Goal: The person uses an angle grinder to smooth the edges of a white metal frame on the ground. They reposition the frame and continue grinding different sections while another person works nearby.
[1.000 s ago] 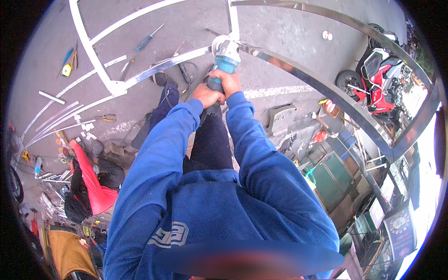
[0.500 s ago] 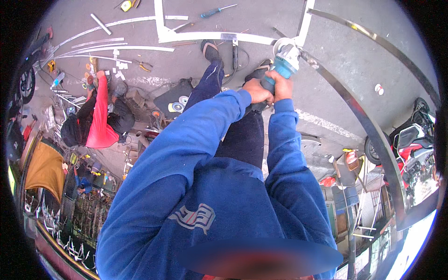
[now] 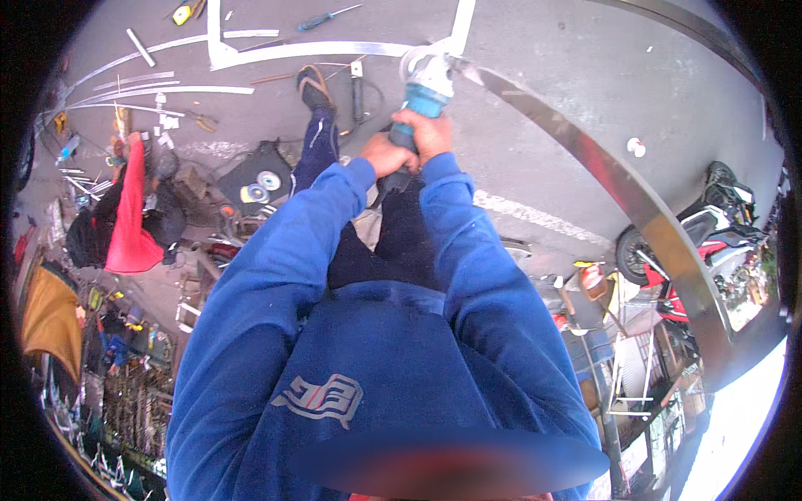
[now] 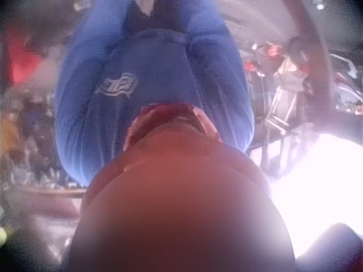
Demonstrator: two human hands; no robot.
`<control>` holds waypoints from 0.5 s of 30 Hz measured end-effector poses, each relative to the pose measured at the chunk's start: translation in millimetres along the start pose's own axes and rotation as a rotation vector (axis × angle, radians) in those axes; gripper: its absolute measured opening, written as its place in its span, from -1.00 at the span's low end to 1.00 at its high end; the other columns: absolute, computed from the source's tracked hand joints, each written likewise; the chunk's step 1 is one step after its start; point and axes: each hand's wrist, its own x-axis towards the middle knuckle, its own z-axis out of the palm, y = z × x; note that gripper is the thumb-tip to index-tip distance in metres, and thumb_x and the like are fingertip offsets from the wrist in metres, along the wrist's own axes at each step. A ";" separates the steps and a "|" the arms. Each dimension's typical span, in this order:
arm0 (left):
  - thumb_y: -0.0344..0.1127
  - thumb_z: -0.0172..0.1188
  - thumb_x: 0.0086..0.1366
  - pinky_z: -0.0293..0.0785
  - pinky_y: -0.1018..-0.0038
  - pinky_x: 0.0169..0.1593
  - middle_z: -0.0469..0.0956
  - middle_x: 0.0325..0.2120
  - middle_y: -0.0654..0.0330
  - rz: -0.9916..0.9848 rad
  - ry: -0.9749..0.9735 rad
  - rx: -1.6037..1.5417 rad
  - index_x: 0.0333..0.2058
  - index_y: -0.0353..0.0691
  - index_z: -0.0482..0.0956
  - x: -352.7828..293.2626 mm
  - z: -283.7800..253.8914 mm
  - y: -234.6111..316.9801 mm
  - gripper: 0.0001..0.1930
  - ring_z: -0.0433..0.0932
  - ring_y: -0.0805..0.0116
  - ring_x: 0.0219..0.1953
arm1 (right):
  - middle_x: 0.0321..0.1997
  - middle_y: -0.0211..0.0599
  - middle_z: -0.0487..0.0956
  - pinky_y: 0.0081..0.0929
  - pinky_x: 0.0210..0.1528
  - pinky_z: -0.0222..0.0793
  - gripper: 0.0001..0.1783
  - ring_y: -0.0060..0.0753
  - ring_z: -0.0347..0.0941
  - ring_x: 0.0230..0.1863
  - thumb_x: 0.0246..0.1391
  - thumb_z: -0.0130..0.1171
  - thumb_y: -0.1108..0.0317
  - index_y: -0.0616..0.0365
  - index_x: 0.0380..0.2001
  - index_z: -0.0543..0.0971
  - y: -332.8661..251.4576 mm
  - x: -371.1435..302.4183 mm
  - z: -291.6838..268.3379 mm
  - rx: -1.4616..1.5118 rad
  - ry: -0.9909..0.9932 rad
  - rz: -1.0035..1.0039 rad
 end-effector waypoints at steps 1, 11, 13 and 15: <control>-0.30 0.39 -0.33 0.52 0.38 -0.22 0.66 -0.40 0.10 -0.024 0.021 -0.016 -0.46 -0.28 0.67 -0.9 9.7 -0.4 -0.67 0.62 0.24 -0.34 | -0.38 -0.32 0.59 -0.36 -0.34 0.44 -0.64 -0.38 0.51 -0.42 -0.32 0.40 0.44 0.22 -0.33 0.58 -0.4 -1.5 -8.9 -0.004 -0.052 0.026; -0.01 0.37 -0.20 0.52 0.27 -0.06 0.61 -0.21 -0.17 0.101 -0.066 0.120 -0.10 -0.41 0.55 -1.6 120.9 -17.0 -0.29 0.62 -0.04 -0.17 | -0.34 -0.29 0.57 -0.31 -0.32 0.50 -0.56 -0.31 0.53 -0.39 -0.19 0.48 0.31 0.19 -0.23 0.53 40.1 9.0 -134.8 -0.001 0.140 0.135; 0.04 0.35 -0.13 0.50 0.25 -0.04 0.59 -0.18 -0.19 0.197 0.006 0.191 -0.02 -0.42 0.49 -13.2 136.0 -20.3 -0.24 0.60 -0.08 -0.14 | -0.32 -0.26 0.57 -0.28 -0.28 0.48 -0.53 -0.27 0.53 -0.36 -0.24 0.47 0.30 0.22 -0.22 0.53 23.4 23.4 -160.0 -0.184 0.110 0.009; 0.06 0.32 -0.05 0.50 0.21 -0.05 0.58 -0.16 -0.18 0.195 -0.210 0.364 0.03 -0.35 0.44 -18.4 131.0 -29.3 -0.26 0.59 -0.13 -0.15 | -0.29 -0.22 0.57 -0.24 -0.23 0.46 -0.49 -0.23 0.53 -0.32 -0.29 0.46 0.29 0.26 -0.22 0.53 -7.9 36.8 -172.6 -0.405 0.165 -0.078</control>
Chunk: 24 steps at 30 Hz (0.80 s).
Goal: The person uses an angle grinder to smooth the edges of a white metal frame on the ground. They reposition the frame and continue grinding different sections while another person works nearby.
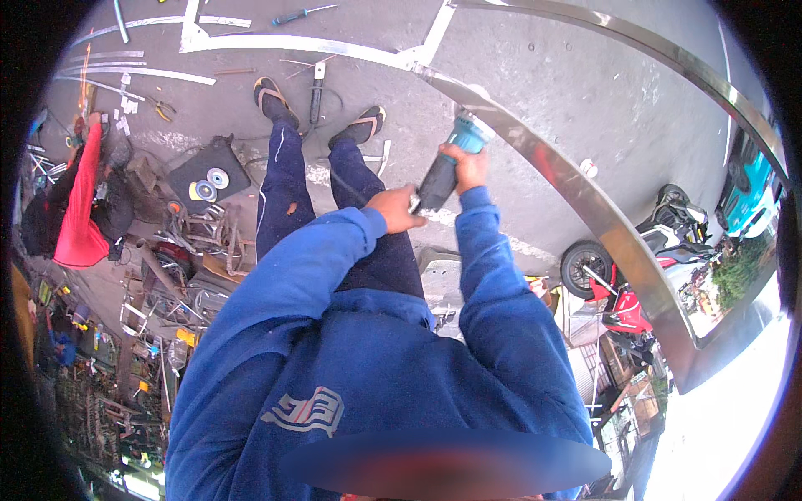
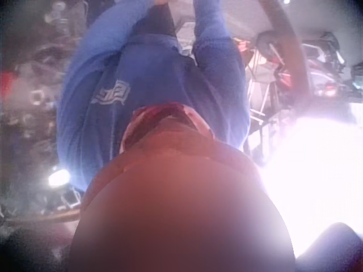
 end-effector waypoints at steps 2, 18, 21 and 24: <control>0.04 0.33 -0.05 0.50 0.21 -0.05 0.58 -0.17 -0.16 0.038 -0.202 0.119 0.01 -0.32 0.45 -8.8 -0.7 -11.3 -0.29 0.59 -0.13 -0.18 | -0.22 -0.15 0.58 -0.26 -0.15 0.42 -0.43 -0.19 0.52 -0.22 -0.31 0.44 0.23 0.28 -0.17 0.54 -35.3 17.8 -23.9 -0.317 -0.162 -0.250; -0.12 0.23 0.11 0.45 0.16 0.00 0.61 -0.24 -0.06 -0.212 0.157 -0.085 -0.11 -0.28 0.51 -11.7 18.9 -65.8 -0.57 0.56 -0.06 -0.11 | -0.22 0.14 0.60 -0.03 -0.06 0.45 -0.34 0.19 0.53 -0.12 -0.34 0.38 0.16 0.14 -0.07 0.48 -185.6 97.1 -5.6 -1.177 -0.507 -0.753; -0.15 0.24 0.10 0.44 0.16 0.01 0.58 -0.19 -0.07 -0.276 0.232 -0.052 -0.12 -0.29 0.52 -34.4 28.1 -98.0 -0.58 0.55 -0.04 -0.09 | -0.22 0.12 0.61 -0.03 -0.06 0.47 -0.32 0.18 0.54 -0.14 -0.38 0.40 0.20 0.13 -0.07 0.46 -196.0 103.7 -0.5 -1.258 -0.545 -0.806; -0.16 0.24 0.10 0.43 0.17 0.03 0.55 -0.13 -0.10 -0.407 0.212 0.033 -0.13 -0.31 0.52 -42.5 32.8 -115.3 -0.58 0.54 -0.04 -0.06 | -0.23 0.11 0.61 -0.03 -0.06 0.48 -0.32 0.19 0.54 -0.15 -0.39 0.40 0.21 0.12 -0.07 0.47 -207.6 107.7 5.0 -1.328 -0.587 -0.847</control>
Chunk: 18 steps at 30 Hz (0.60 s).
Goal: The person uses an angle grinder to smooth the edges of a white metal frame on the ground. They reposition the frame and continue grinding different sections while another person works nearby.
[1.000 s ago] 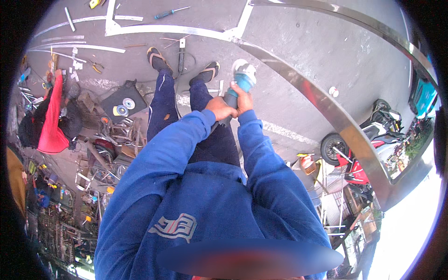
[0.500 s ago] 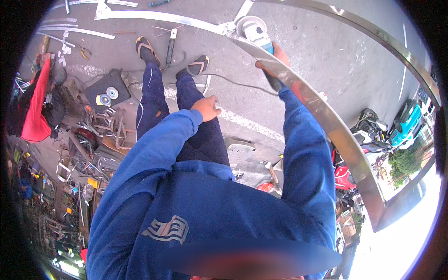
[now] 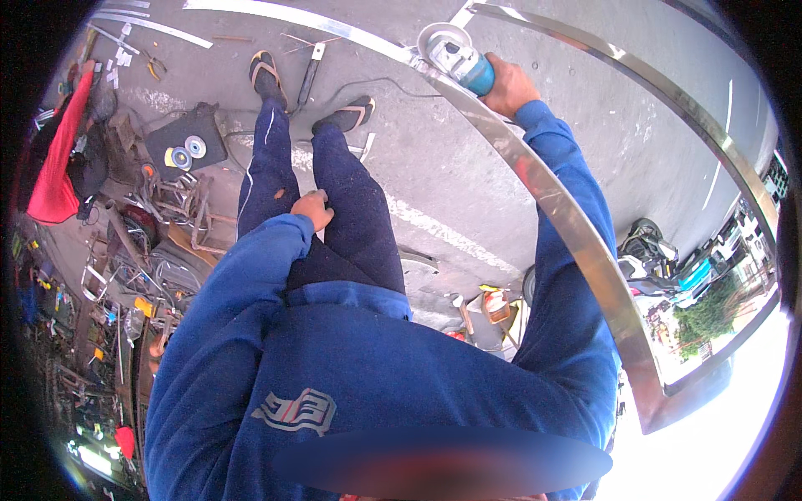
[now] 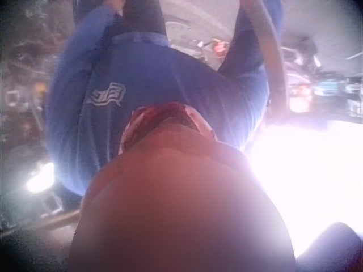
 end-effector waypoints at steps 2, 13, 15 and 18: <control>-0.17 0.22 0.11 0.43 0.17 0.02 0.54 -0.15 -0.11 0.034 0.019 -0.043 -0.14 -0.31 0.51 2.7 2.6 -1.9 -0.61 0.53 -0.06 -0.07 | -0.23 0.14 0.61 -0.03 -0.08 0.47 -0.34 0.22 0.53 -0.14 -0.37 0.39 0.22 0.10 -0.07 0.49 -1.8 4.8 -7.5 -0.070 -0.026 -0.034; -0.18 0.26 0.16 0.46 0.30 -0.09 0.60 -0.35 0.01 0.297 -0.129 -0.217 -0.30 -0.29 0.59 -28.2 -74.1 80.8 -0.72 0.59 0.08 -0.22 | -0.18 0.03 0.61 -0.07 -0.03 0.49 -0.24 0.12 0.55 -0.11 -0.40 0.41 0.24 0.07 0.01 0.43 -7.8 12.4 -22.6 -0.192 -0.108 -0.059; -0.22 0.31 0.16 0.45 0.39 -0.17 0.60 -0.44 0.11 0.465 -0.226 -0.470 -0.38 -0.30 0.61 -52.5 -120.6 111.8 -0.77 0.58 0.26 -0.30 | -0.18 0.03 0.61 -0.07 -0.02 0.48 -0.24 0.11 0.55 -0.10 -0.40 0.41 0.24 0.07 0.02 0.43 -8.1 16.1 -23.9 -0.213 -0.108 -0.062; -0.36 0.36 0.13 0.47 0.48 -0.19 0.62 -0.43 0.18 0.787 -0.298 -0.924 -0.36 -0.32 0.61 -103.4 -180.7 159.4 -0.83 0.58 0.41 -0.34 | -0.16 0.03 0.61 -0.07 -0.02 0.48 -0.23 0.11 0.54 -0.09 -0.39 0.40 0.24 0.06 0.03 0.42 -8.5 16.4 -25.0 -0.229 -0.117 -0.055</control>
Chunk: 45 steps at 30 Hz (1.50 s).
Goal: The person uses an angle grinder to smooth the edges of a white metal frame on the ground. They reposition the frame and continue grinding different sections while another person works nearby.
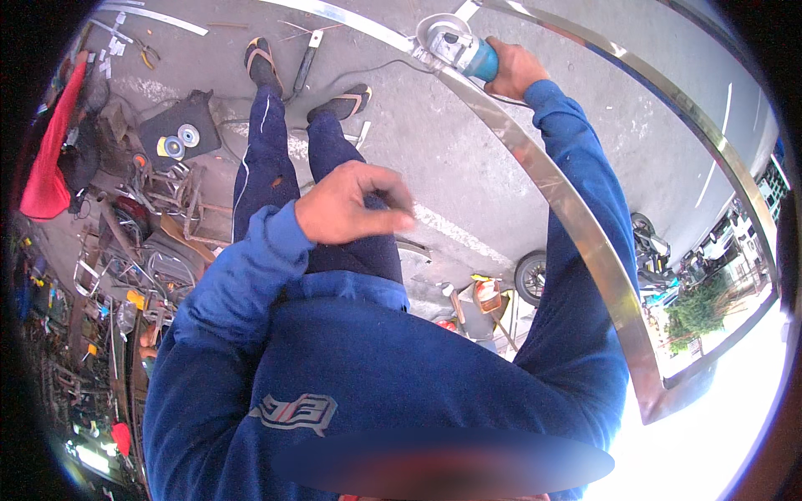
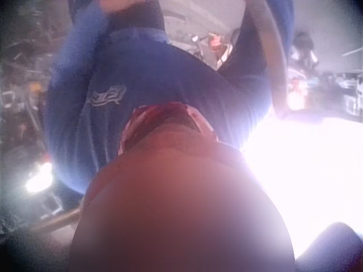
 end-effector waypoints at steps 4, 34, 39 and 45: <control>-0.33 0.40 0.12 0.44 0.40 -0.32 0.57 -0.39 0.12 0.479 -0.247 -0.548 -0.31 -0.24 0.64 1.0 37.2 84.3 -0.81 0.55 0.28 -0.37 | -0.17 0.07 0.60 -0.07 -0.03 0.47 -0.29 0.16 0.53 -0.10 -0.38 0.37 0.27 0.06 0.00 0.45 -1.2 -0.8 -0.3 0.018 0.039 -0.007; 0.41 -0.14 0.28 0.33 0.24 -0.26 0.44 -0.20 0.00 0.805 -0.633 -1.070 -0.05 -0.48 0.50 -15.9 80.4 90.6 -0.14 0.44 0.11 -0.29 | -0.14 0.04 0.60 -0.09 0.02 0.47 -0.22 0.11 0.54 -0.07 -0.40 0.40 0.26 0.07 0.06 0.44 3.0 0.1 6.4 -0.006 0.060 -0.015; 0.45 -0.18 0.27 0.33 0.24 -0.26 0.43 -0.19 -0.02 0.870 -0.578 -1.076 -0.05 -0.48 0.50 -16.1 83.4 90.4 -0.10 0.44 0.10 -0.30 | -0.12 0.04 0.60 -0.10 0.04 0.46 -0.21 0.11 0.54 -0.06 -0.41 0.40 0.25 0.09 0.05 0.45 0.8 -0.9 5.6 0.000 0.051 0.007; 0.49 -0.21 0.24 0.35 0.24 -0.26 0.45 -0.23 -0.01 0.790 -0.594 -1.069 -0.09 -0.46 0.53 -20.1 81.4 87.4 -0.08 0.45 0.10 -0.33 | -0.11 0.06 0.60 -0.10 0.04 0.46 -0.22 0.13 0.53 -0.05 -0.41 0.40 0.25 0.09 0.05 0.46 0.9 -1.1 7.0 0.007 0.071 -0.007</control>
